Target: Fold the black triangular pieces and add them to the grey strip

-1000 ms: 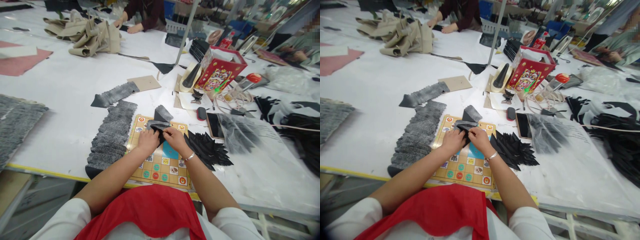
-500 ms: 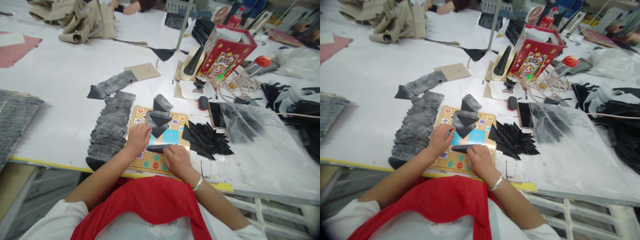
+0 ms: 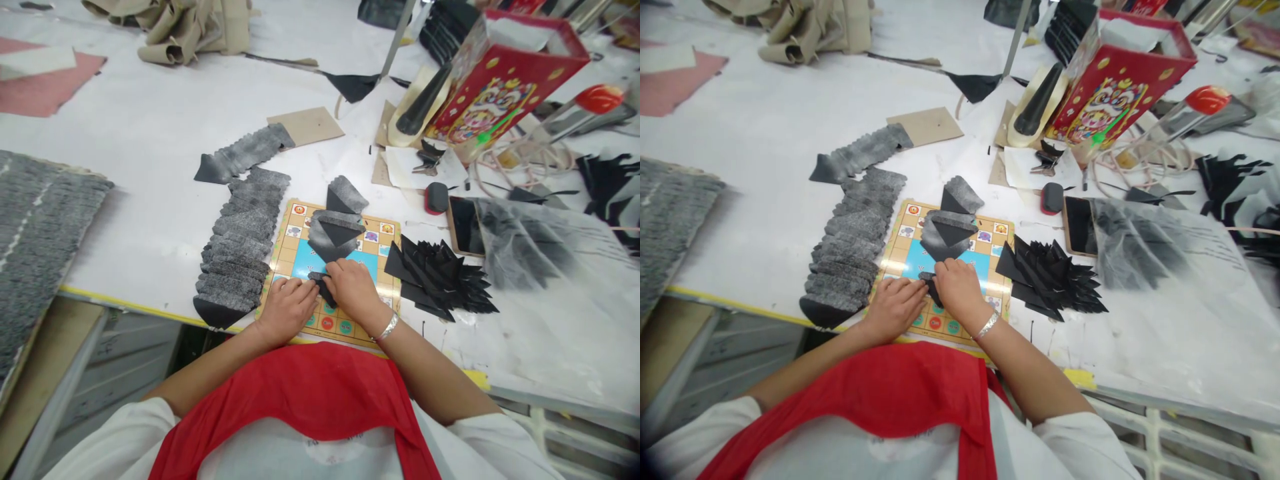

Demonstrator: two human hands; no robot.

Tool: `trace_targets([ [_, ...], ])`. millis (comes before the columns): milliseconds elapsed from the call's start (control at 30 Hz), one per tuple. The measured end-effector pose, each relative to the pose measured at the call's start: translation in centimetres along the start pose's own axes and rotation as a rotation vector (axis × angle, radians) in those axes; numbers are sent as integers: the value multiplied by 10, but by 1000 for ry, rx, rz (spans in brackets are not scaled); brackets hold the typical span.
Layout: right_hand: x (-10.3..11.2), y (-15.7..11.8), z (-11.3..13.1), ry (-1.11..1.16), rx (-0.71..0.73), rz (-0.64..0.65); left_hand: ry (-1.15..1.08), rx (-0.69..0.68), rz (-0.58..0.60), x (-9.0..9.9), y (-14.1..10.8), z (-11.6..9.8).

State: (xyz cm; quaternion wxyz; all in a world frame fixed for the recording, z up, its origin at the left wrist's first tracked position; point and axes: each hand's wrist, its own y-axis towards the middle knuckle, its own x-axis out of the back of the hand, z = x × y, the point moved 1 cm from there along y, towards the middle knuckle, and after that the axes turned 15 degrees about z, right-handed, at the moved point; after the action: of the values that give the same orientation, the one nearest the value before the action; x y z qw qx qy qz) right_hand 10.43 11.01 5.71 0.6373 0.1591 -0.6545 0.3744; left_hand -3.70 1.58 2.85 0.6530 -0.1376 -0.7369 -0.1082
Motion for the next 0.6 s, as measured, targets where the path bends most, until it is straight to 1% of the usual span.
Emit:
trace_targets([
  [100,-1,3,-1,16,27,23,-1,3,30,1,-3,3],
  [200,-6,-2,-5,68,73,-45,-9,29,20,2,-3,3],
  [333,-22,-8,-8,123,185,-131,-26,40,37,4,-2,3],
  [467,-32,-13,-10,40,282,-186,-87,67,9,3,-3,5],
  [600,-31,-14,-7,-78,349,-182,-167,90,-6,-1,-3,6],
])
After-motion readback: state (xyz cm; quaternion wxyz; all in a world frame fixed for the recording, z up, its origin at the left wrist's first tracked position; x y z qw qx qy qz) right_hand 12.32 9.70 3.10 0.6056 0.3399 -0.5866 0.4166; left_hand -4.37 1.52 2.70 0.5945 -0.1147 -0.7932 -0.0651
